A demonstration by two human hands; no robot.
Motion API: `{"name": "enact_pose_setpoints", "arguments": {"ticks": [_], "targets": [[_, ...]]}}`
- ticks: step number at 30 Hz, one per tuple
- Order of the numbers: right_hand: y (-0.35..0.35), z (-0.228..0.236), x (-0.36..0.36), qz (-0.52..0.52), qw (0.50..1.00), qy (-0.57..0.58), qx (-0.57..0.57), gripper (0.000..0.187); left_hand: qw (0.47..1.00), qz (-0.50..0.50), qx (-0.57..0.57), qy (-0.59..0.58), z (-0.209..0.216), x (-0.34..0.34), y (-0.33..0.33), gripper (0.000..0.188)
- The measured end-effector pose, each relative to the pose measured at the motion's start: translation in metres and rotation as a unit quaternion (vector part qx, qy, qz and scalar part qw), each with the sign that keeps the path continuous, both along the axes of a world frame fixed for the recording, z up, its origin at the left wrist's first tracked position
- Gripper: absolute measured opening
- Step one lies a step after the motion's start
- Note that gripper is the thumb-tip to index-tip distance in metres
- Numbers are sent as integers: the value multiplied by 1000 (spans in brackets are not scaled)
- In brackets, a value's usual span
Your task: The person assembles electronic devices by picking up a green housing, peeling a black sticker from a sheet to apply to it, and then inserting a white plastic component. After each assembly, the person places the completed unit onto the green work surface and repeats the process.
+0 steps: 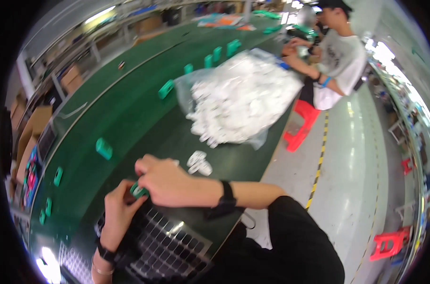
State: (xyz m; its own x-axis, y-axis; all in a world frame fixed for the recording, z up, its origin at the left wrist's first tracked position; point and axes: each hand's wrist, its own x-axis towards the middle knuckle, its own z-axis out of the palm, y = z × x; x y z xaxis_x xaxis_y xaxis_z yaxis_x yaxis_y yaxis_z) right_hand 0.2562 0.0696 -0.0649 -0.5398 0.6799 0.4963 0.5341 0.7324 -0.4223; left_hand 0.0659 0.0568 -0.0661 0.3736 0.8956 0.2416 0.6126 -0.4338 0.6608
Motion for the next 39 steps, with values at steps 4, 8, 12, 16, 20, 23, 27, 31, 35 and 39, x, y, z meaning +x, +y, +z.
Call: {"name": "enact_pose_setpoints", "arguments": {"ticks": [4,8,12,16,20,23,27,31,35,39], "targets": [[-5,-10,-10,12,999,39,-28,20,1000,18,-9,2,1,0,-3,30],[5,-14,-4,42,992,80,-90,28,999,7,-15,-28,-4,-3,3,32],[5,-7,-6,79,991,90,-65,31,1000,8,-7,-12,-5,-5,5,33],[5,-6,-2,99,994,36,-39,32,1000,-4,18,0,-7,-3,7,32],[8,-3,-1,109,993,8,-54,32,999,-9,-11,-45,-5,-2,5,31],[11,-9,-5,157,984,60,-58,34,999,-41,16,8,9,-10,7,31],[7,-4,2,102,987,81,-91,32,998,4,-55,12,47,-42,20,30],[8,-33,-8,103,989,-48,-93,33,978,137,39,-151,46,-111,54,26],[6,-37,-23,112,985,-69,-113,33,930,229,111,-264,-6,-190,108,24],[5,-29,-15,68,981,-92,-160,27,901,250,19,-355,-40,-184,150,35]]}}
